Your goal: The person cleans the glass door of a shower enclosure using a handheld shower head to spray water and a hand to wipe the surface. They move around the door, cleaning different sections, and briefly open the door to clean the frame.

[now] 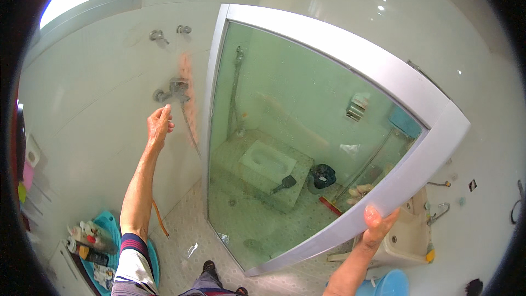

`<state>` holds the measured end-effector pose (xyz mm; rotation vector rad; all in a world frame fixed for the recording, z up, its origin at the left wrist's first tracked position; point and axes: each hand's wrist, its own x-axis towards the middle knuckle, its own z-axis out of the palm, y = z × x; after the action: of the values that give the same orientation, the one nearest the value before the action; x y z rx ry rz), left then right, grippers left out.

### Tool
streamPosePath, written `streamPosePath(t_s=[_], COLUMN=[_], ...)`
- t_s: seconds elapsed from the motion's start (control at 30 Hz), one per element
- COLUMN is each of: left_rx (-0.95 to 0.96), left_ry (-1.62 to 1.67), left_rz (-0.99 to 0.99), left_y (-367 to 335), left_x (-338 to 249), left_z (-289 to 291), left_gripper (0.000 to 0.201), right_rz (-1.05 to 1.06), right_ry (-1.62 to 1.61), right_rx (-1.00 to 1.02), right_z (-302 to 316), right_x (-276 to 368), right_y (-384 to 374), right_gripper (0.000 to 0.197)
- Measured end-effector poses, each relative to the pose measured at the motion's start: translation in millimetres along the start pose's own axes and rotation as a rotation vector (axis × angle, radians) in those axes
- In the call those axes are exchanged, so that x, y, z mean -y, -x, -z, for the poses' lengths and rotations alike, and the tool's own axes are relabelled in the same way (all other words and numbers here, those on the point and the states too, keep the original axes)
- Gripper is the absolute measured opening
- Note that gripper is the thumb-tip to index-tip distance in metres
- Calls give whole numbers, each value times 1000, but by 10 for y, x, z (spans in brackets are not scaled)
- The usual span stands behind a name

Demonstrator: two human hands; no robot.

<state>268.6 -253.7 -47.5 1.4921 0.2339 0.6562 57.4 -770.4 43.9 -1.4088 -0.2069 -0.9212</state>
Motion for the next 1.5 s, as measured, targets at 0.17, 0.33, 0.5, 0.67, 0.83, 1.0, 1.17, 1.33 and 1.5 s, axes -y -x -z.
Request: streamPosePath(t_s=[0.17, 0.33, 0.5, 0.67, 0.83, 1.0, 1.17, 1.33, 1.5], left_rx=[70, 188, 428, 381, 191, 93, 20, -15, -45], left_ry=[28, 27, 105, 260, 311, 348, 298, 257, 252], left_rz=[44, 110, 127, 308, 366, 274, 174, 117, 77], left_y=[-581, -1355, -1800, -2610, -2523, -2216, -2098, -1753, -1634], left_x=[133, 596, 1020, 1477, 1136, 801, 790, 730, 668], left_z=[-351, -838, -1231, -703, -218, -156, -15, -62, -59], left_gripper=[54, 69, 52, 41, 51, 56, 58, 57, 56], right_rz=[-27, 12, 16, -42, -5, 51, 54, 3, 344], right_ry=[25, 67, 12, 47, 92, 136, 198, 260, 572], right_rx=[-101, -124, -289, -91, 52, -3, -18, -63, -120], right_z=[-176, -155, 32, -643, -1104, -1312, -1303, -1126, -993], right_x=[-9, -89, -258, -384, -489, -743, -999, -1162, -1421], right_y=[24, 25, 30, -426, -747, -995, -1132, -1211, -1351], right_gripper=[76, 80, 75, 56, 45, 46, 44, 51, 43])
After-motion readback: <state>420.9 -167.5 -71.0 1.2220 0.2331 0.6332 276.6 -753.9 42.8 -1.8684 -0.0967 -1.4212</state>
